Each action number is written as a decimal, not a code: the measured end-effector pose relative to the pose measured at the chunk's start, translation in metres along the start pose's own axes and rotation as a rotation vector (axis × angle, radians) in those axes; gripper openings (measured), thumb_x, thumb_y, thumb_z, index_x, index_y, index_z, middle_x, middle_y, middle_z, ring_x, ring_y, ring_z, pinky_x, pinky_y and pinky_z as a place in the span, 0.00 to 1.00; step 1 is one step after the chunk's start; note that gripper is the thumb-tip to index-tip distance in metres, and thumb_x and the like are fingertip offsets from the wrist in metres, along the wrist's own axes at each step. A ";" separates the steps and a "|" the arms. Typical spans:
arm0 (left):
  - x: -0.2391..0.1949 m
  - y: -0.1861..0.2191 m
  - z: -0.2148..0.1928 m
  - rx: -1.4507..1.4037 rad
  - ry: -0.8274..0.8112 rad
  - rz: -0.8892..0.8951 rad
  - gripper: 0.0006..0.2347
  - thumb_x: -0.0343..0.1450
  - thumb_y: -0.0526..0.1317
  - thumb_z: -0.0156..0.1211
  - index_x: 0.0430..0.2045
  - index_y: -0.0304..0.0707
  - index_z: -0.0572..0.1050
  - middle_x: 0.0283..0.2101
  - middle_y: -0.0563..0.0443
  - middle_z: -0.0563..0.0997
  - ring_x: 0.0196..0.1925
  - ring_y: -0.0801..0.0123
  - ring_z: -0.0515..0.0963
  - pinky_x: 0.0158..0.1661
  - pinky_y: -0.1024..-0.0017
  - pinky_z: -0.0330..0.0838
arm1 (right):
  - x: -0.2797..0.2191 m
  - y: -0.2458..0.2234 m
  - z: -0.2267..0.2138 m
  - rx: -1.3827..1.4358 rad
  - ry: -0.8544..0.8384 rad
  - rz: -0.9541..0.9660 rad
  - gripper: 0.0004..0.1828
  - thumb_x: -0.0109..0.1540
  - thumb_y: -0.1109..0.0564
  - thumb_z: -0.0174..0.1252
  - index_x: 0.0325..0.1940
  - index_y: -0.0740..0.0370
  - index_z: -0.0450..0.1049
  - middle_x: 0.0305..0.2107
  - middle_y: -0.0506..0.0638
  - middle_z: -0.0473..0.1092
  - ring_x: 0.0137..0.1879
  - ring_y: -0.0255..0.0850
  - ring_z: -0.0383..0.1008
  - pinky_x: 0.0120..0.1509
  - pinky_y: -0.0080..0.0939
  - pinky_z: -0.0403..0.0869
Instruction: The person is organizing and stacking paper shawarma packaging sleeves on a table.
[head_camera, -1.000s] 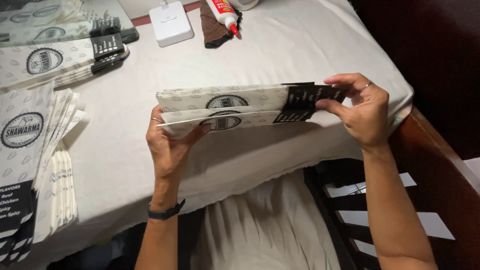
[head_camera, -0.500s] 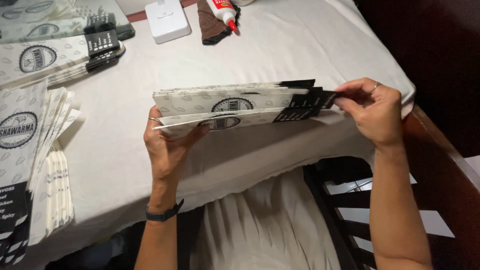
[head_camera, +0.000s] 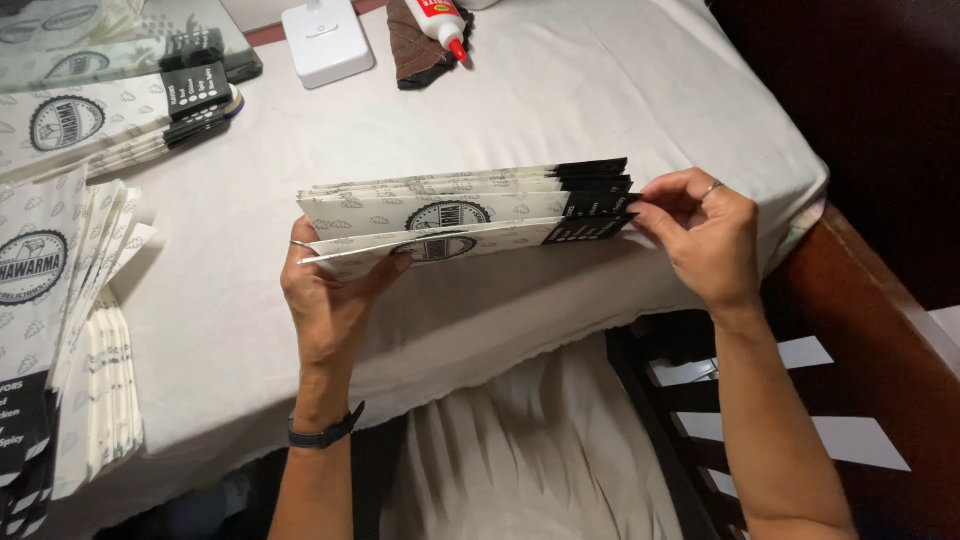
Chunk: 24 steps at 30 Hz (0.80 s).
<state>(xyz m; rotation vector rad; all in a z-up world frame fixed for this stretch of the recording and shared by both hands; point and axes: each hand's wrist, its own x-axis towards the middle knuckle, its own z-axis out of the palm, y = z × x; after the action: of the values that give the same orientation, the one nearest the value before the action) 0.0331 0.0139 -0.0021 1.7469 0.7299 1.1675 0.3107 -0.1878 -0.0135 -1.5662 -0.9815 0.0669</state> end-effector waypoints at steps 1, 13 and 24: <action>0.000 -0.003 0.000 0.001 0.001 -0.001 0.31 0.54 0.31 0.85 0.51 0.32 0.73 0.45 0.39 0.80 0.51 0.53 0.80 0.58 0.51 0.69 | 0.000 -0.002 -0.001 0.001 -0.001 0.000 0.07 0.63 0.72 0.69 0.44 0.72 0.78 0.30 0.60 0.76 0.34 0.39 0.76 0.42 0.39 0.80; -0.002 -0.005 0.001 -0.014 0.017 -0.002 0.31 0.54 0.33 0.86 0.50 0.34 0.74 0.45 0.41 0.82 0.52 0.58 0.80 0.59 0.53 0.70 | -0.011 -0.022 -0.001 0.115 -0.042 0.009 0.05 0.67 0.75 0.59 0.45 0.74 0.77 0.33 0.63 0.76 0.39 0.43 0.80 0.47 0.42 0.81; 0.001 -0.013 0.000 -0.026 0.029 0.012 0.31 0.52 0.34 0.87 0.48 0.36 0.75 0.43 0.44 0.81 0.49 0.62 0.80 0.55 0.57 0.73 | -0.006 -0.003 -0.003 0.109 -0.053 -0.019 0.12 0.58 0.74 0.72 0.44 0.73 0.79 0.32 0.59 0.76 0.38 0.38 0.77 0.48 0.37 0.79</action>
<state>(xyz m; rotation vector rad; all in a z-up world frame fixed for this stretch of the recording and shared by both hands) 0.0336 0.0201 -0.0136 1.7184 0.7193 1.2075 0.3068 -0.1940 -0.0126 -1.4610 -1.0180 0.1470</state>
